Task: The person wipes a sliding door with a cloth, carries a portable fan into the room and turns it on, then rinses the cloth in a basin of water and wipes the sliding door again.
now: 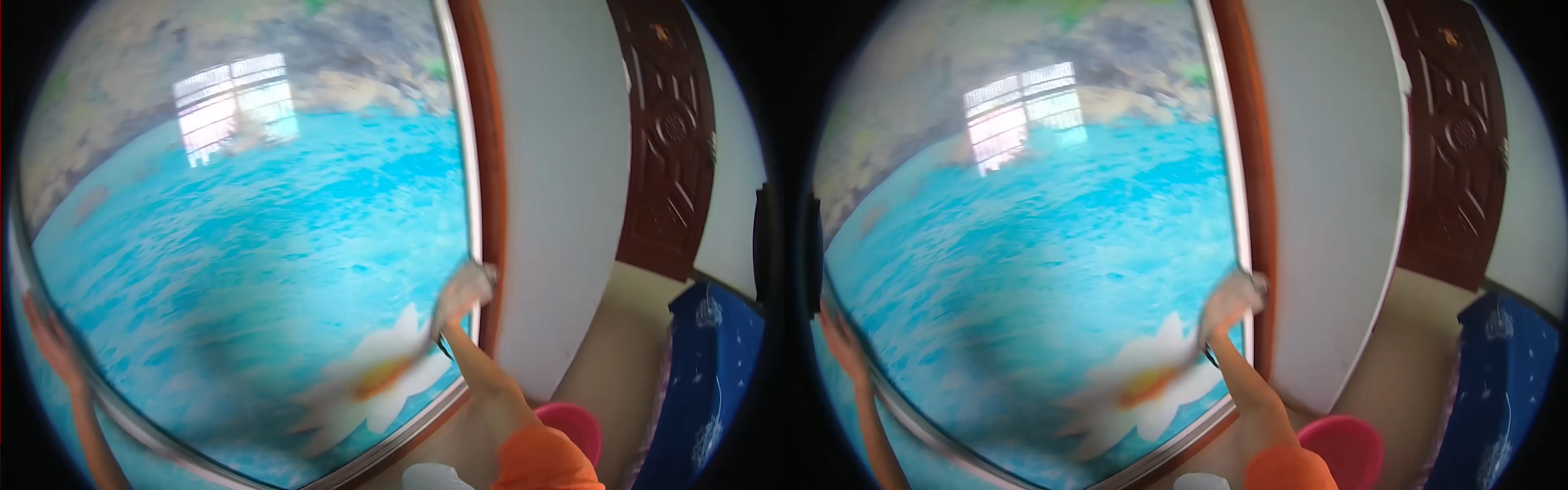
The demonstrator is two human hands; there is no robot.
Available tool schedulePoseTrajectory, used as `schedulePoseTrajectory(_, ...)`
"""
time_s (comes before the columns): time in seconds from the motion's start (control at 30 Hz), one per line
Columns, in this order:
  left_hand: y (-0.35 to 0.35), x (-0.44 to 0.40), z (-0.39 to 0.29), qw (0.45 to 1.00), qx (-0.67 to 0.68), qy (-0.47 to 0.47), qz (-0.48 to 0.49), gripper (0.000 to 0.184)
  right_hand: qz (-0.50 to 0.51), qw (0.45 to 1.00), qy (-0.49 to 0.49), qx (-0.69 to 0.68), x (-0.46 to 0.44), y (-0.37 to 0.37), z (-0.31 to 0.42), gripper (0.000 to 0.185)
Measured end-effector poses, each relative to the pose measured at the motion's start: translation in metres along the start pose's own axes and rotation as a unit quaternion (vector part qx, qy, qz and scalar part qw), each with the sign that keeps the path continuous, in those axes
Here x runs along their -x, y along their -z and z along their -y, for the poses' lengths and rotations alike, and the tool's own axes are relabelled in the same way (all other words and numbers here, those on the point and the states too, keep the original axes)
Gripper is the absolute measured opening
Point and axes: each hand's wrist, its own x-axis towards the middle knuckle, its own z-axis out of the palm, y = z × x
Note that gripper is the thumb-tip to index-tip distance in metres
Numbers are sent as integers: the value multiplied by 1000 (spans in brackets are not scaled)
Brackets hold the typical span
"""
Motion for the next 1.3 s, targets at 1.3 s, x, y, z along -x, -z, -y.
schedulePoseTrajectory(1.3, 18, -12, -41, 994, -9, 106, 4, 42, -341, 508, 444, -655, 0, 451, -164, 55)
